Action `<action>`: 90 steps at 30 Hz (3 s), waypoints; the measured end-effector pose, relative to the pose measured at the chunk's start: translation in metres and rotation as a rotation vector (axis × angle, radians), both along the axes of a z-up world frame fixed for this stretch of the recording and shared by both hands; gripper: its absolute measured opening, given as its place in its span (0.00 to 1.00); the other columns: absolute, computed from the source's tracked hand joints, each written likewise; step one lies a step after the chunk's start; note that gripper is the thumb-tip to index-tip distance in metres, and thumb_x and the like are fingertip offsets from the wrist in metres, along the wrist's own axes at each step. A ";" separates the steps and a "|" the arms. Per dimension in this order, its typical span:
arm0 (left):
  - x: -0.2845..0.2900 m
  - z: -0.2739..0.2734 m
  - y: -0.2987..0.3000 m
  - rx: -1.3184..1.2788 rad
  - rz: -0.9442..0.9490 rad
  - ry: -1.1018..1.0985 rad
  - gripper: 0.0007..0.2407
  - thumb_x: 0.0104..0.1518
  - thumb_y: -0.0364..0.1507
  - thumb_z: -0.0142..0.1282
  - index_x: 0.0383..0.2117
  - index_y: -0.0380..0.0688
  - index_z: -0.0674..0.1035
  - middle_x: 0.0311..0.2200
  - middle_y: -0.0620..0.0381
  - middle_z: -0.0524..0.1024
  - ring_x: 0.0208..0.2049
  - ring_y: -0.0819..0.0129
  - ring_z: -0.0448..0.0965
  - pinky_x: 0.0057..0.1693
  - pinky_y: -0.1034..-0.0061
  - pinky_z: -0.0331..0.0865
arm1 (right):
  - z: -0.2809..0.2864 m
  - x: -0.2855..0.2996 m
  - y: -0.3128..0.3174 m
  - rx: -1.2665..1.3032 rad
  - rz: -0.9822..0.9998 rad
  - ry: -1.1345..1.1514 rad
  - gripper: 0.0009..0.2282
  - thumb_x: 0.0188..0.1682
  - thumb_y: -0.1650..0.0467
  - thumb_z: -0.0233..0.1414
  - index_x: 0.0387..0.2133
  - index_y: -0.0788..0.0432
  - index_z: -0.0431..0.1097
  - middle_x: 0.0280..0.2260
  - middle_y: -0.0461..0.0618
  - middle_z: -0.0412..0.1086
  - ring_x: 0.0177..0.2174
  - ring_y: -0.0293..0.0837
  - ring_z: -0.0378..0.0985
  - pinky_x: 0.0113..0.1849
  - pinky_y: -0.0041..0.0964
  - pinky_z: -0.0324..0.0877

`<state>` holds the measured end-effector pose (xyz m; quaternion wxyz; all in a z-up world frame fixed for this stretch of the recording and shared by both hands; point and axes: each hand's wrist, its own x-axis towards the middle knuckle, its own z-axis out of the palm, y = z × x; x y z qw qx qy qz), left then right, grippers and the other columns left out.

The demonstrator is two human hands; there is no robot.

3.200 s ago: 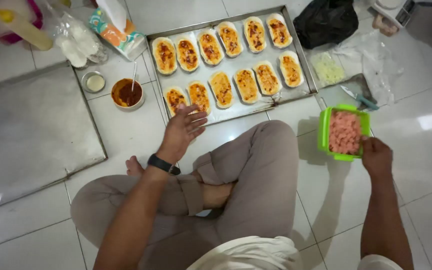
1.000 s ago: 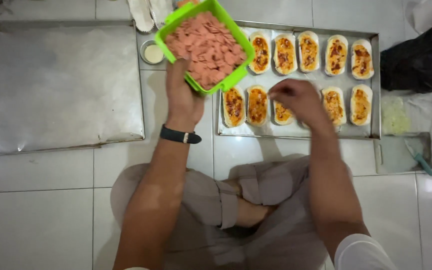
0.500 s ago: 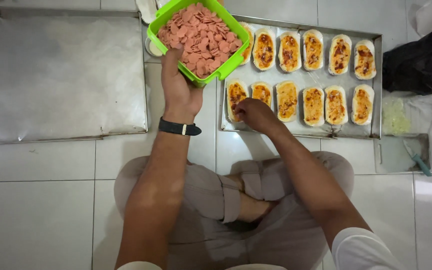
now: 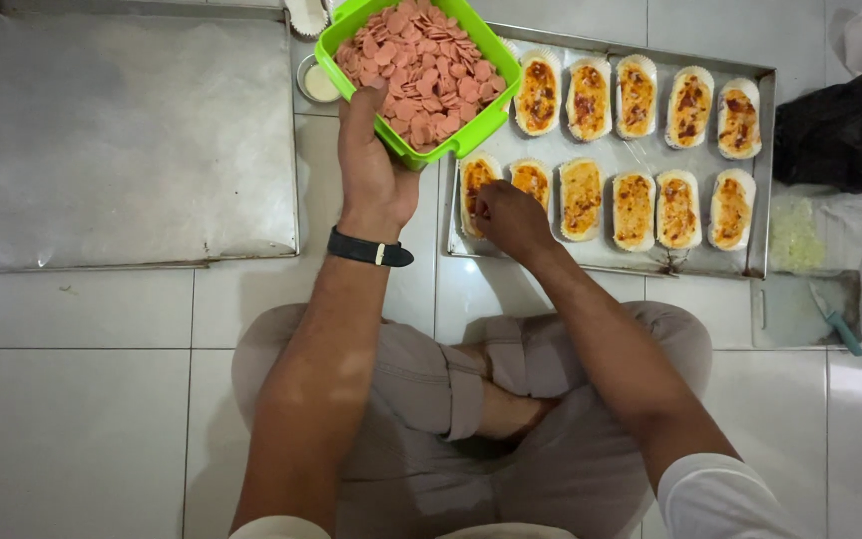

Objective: The person places sliced sausage toppings onto bread rolls in a tray.

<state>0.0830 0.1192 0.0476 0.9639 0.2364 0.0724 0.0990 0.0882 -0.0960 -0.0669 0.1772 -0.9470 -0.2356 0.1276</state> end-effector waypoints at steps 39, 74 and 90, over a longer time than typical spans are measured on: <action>-0.010 -0.009 -0.062 0.191 -0.336 0.130 0.17 0.62 0.25 0.50 0.56 0.36 0.69 0.49 0.48 0.75 0.49 0.61 0.79 0.54 0.67 0.76 | 0.162 0.001 -0.045 0.625 0.000 0.331 0.05 0.52 0.72 0.59 0.37 0.62 0.74 0.34 0.49 0.78 0.34 0.38 0.80 0.36 0.33 0.76; 0.011 -0.029 0.008 -0.035 0.032 0.035 0.19 0.63 0.33 0.52 0.58 0.38 0.69 0.56 0.50 0.73 0.57 0.57 0.76 0.63 0.60 0.73 | 0.019 0.008 -0.023 0.185 0.083 0.169 0.08 0.46 0.74 0.59 0.38 0.58 0.79 0.37 0.56 0.77 0.38 0.53 0.80 0.40 0.45 0.74; 0.009 -0.028 0.006 0.011 0.035 0.042 0.18 0.63 0.33 0.54 0.57 0.40 0.67 0.55 0.52 0.72 0.57 0.60 0.75 0.62 0.60 0.73 | 0.030 0.009 -0.020 0.154 -0.046 0.205 0.10 0.44 0.71 0.61 0.39 0.59 0.76 0.33 0.56 0.78 0.34 0.51 0.81 0.36 0.44 0.73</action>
